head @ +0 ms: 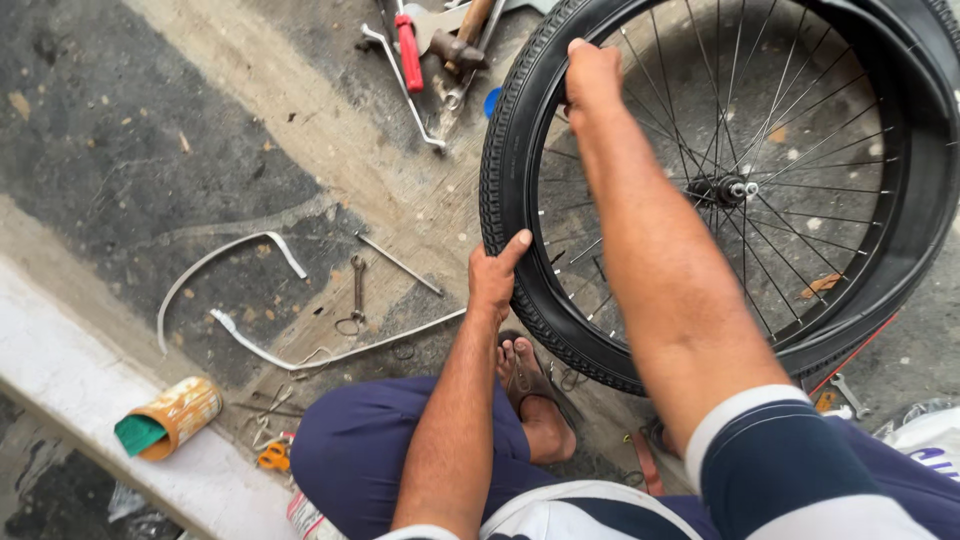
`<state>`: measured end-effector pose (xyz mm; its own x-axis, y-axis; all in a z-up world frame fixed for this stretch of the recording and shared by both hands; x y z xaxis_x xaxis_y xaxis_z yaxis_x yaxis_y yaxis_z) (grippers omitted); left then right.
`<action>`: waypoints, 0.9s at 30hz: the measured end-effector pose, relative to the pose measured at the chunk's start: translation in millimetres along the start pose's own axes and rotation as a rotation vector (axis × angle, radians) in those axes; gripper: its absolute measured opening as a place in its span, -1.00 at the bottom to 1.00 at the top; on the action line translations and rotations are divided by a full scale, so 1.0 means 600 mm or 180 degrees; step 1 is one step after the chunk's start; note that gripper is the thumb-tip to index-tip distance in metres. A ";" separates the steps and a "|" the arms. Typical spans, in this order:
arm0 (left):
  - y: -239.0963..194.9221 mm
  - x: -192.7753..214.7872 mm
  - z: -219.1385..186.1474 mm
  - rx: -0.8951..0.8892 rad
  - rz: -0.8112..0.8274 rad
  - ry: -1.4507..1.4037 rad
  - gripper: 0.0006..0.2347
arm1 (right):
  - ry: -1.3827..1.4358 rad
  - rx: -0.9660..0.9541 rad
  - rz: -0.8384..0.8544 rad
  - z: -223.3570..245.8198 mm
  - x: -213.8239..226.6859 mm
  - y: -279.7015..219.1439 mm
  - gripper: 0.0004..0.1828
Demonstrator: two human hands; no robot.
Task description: The person sits on the ground and uses tire levers to remove a bicycle tire from its rim. They then insert a new inner tube into the tire and use the levers to seat the tire back onto the rim.
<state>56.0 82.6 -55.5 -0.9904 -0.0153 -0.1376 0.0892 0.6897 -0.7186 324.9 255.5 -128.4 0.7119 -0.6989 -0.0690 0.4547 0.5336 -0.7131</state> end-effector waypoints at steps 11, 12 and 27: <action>-0.007 -0.029 -0.060 -0.0313 -0.0025 0.0647 -0.50 | -0.0892 0.1049 -0.0075 0.109 0.067 -0.175 -0.56; 0.001 -0.028 -0.058 -0.0235 -0.0059 0.0640 -0.50 | -0.1218 0.1545 0.0116 0.122 0.078 -0.223 -0.65; 0.049 -0.046 -0.050 -0.0344 0.0369 -0.0101 -0.62 | -0.4208 0.0868 0.2617 -0.155 0.123 -0.422 -0.48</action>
<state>82.6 125.0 -52.1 -0.9701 0.0472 -0.2381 0.1891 0.7620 -0.6194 212.2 24.5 -17.7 0.6808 0.6272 0.3784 -0.3001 0.7100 -0.6371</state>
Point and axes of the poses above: each hand's wrist, its own y-axis towards the middle knuckle, its own x-axis out of the back of the hand, z = x × y, the point moved 10 cm from there along y, towards the middle knuckle, and after that the axes turned 3 degrees about z, right-handed, at the moved point
